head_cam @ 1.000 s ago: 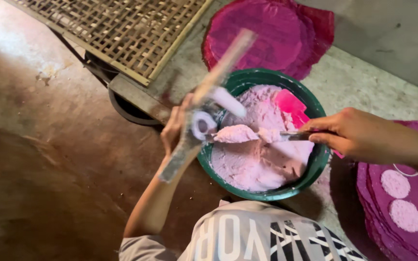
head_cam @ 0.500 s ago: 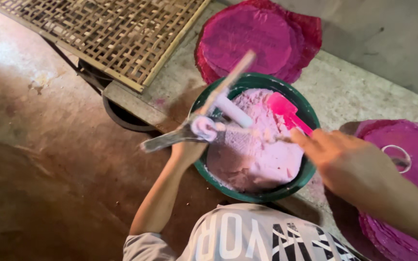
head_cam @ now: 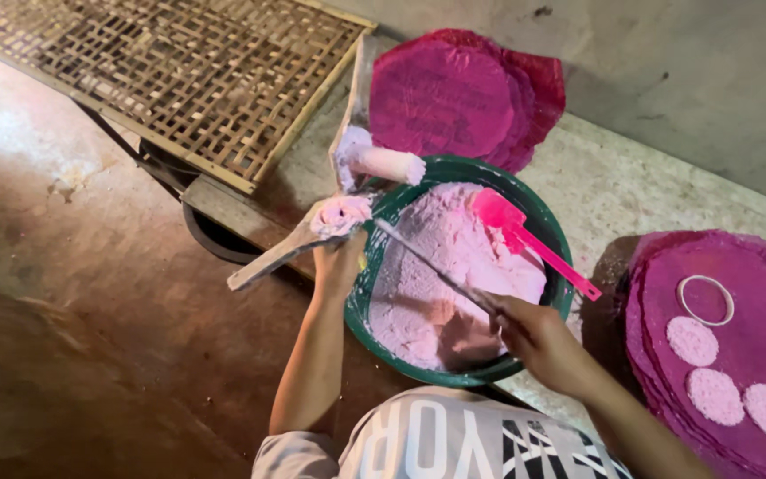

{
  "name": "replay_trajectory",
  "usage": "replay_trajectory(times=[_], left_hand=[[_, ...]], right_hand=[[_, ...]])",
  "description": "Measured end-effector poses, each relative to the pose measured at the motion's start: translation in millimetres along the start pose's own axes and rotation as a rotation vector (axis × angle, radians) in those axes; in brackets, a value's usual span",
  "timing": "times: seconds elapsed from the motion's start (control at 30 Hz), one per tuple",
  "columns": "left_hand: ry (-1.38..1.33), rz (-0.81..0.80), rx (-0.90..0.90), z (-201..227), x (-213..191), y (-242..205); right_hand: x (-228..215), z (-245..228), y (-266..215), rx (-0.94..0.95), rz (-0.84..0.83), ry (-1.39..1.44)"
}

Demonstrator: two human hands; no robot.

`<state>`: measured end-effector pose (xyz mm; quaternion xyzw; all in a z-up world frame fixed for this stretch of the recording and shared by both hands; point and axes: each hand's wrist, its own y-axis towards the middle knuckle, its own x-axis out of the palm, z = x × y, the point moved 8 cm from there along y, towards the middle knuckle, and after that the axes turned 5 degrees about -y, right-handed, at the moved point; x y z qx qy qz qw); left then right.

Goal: The person scoops pink paste from a green bowl and uses a handheld press to form circular discs on a purple sheet. The person repeatedly fills the press, places the discs in rows, and stacks the completed sheets.

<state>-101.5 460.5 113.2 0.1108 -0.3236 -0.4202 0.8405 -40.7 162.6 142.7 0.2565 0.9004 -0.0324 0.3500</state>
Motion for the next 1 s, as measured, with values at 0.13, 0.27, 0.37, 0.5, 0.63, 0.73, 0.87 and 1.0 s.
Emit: replay_trajectory(times=[0.13, 0.27, 0.37, 0.5, 0.63, 0.73, 0.87, 1.0], left_hand=[[0.079, -0.115, -0.068, -4.8, 36.0, -14.2], [0.317, -0.180, 0.065, 11.4, 61.7, -31.2], [0.345, -0.135, 0.038, 18.1, 44.9, -26.5], [0.208, 0.105, -0.205, 12.8, 6.5, -16.7], [0.166, -0.035, -0.051, 26.7, 35.3, -12.4], [0.151, -0.101, -0.068, 20.1, 65.1, -26.9], [0.073, 0.003, -0.093, 13.3, 57.3, -30.4], [-0.070, 0.022, -0.056, 16.1, 25.8, -17.8]], right_hand=[[11.4, 25.3, 37.5, 0.274, -0.057, 0.590], [48.3, 29.7, 72.2, 0.201, -0.084, 0.975], [61.2, 52.8, 42.9, 0.411, -0.033, 0.699], [34.9, 37.1, 11.4, 0.280, 0.047, 0.339], [-0.5, -2.8, 31.9, 0.048, 0.254, -0.050], [3.6, -39.5, 58.0, -0.314, 0.464, -0.238], [31.3, -12.6, 65.4, -0.144, 0.428, -0.191], [45.6, 18.7, 23.9, 0.011, 0.287, -0.145]])
